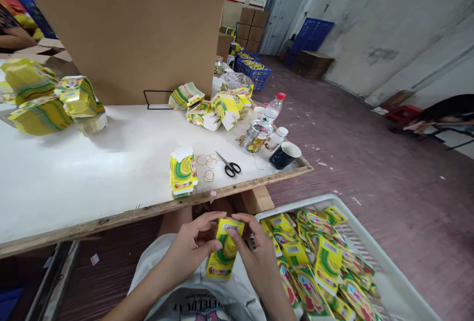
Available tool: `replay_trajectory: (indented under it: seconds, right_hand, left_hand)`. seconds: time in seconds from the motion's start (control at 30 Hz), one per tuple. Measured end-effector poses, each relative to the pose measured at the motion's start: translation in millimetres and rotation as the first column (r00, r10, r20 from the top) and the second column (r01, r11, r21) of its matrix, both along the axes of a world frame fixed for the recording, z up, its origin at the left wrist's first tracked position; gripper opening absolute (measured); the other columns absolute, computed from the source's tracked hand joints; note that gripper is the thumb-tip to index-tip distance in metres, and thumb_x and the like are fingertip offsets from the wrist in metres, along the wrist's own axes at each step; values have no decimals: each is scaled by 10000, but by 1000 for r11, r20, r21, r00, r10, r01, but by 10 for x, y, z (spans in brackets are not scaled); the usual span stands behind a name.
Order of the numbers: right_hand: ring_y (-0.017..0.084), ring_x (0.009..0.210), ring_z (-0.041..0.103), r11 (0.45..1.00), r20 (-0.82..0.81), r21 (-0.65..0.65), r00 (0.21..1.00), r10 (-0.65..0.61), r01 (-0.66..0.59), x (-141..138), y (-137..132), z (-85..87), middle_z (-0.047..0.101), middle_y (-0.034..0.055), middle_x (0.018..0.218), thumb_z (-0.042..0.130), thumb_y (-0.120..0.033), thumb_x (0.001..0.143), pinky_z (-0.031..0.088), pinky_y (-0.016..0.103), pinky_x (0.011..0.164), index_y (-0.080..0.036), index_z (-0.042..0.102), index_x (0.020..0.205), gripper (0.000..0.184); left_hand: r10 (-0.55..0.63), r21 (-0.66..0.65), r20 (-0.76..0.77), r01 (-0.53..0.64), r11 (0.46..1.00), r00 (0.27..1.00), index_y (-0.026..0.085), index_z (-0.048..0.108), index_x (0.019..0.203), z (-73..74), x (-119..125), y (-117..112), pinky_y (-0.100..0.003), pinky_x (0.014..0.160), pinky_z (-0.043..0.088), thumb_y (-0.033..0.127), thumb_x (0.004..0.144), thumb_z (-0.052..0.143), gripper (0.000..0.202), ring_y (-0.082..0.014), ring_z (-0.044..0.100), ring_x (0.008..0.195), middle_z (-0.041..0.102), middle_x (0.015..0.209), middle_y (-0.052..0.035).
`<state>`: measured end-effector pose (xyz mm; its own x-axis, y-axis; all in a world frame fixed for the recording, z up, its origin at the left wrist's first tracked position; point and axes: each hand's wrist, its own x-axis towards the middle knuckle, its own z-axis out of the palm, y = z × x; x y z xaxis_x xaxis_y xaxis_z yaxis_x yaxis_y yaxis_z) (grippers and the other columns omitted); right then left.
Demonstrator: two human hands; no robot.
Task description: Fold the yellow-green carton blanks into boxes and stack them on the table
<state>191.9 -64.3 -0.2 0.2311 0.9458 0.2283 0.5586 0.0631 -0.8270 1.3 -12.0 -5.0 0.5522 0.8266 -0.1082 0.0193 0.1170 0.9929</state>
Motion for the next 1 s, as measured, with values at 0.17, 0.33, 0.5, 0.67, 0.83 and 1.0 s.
replay_trajectory:
  seconds: [0.17, 0.33, 0.5, 0.67, 0.83, 1.0]
  right_hand:
    - [349, 924, 551, 875, 452, 183, 752, -479, 447, 654, -206, -22, 649, 144, 978, 613, -563, 882, 401, 507, 832, -228, 719, 1016, 376]
    - [342, 936, 596, 948, 334, 43, 890, -311, 315, 495, -197, -203, 689, 121, 995, 632, -542, 874, 418, 504, 840, -245, 725, 1013, 341]
    - [228, 773, 663, 989, -72, -135, 995, -67, 57, -73, -18, -159, 747, 63, 860, 650, -409, 899, 503, 351, 746, -222, 753, 964, 223]
    - [179, 680, 658, 989, -526, -140, 850, -25, -57, -275, 105, -21, 780, 81, 892, 552, -547, 944, 534, 283, 629, -184, 729, 1090, 430]
    - [146, 580, 579, 988, -590, -155, 801, -102, 11, -221, 109, -16, 690, 28, 711, 633, -535, 889, 483, 245, 548, -174, 714, 885, 370]
    - [181, 678, 610, 988, -446, -147, 889, -102, 39, -306, -5, -113, 695, 32, 761, 674, -390, 870, 524, 290, 656, -180, 705, 894, 214]
  left_hand:
    - [391, 600, -288, -154, 785, 874, 245, 448, 1483, -59, -241, 384, -561, 1222, 268, 327, 922, 620, 592, -305, 344, 1496, 436, 1589, -127]
    - [529, 759, -464, 10, 651, 710, 187, 529, 1433, -299, -520, 819, -583, 1177, 354, 406, 939, 576, 543, -339, 421, 1449, 495, 1542, -145]
    - [585, 844, -359, -14, 535, 727, 227, 734, 1172, -242, -637, 734, -417, 1015, 577, 299, 995, 505, 298, -261, 705, 1169, 745, 1263, -63]
    - [385, 960, -13, -97, 264, 923, 215, 647, 1326, -72, -443, 304, -375, 1056, 553, 26, 932, 525, 455, -236, 676, 1216, 760, 1233, -73]
    - [111, 826, 31, -88, 557, 993, 260, 575, 1410, -157, -101, -10, -400, 1144, 463, 88, 916, 614, 525, -265, 534, 1375, 625, 1437, -74]
    - [205, 172, 2, -203, 964, 979, 205, 567, 1414, -188, 40, -99, -343, 943, 587, 353, 954, 596, 484, -297, 679, 1187, 685, 1353, -119]
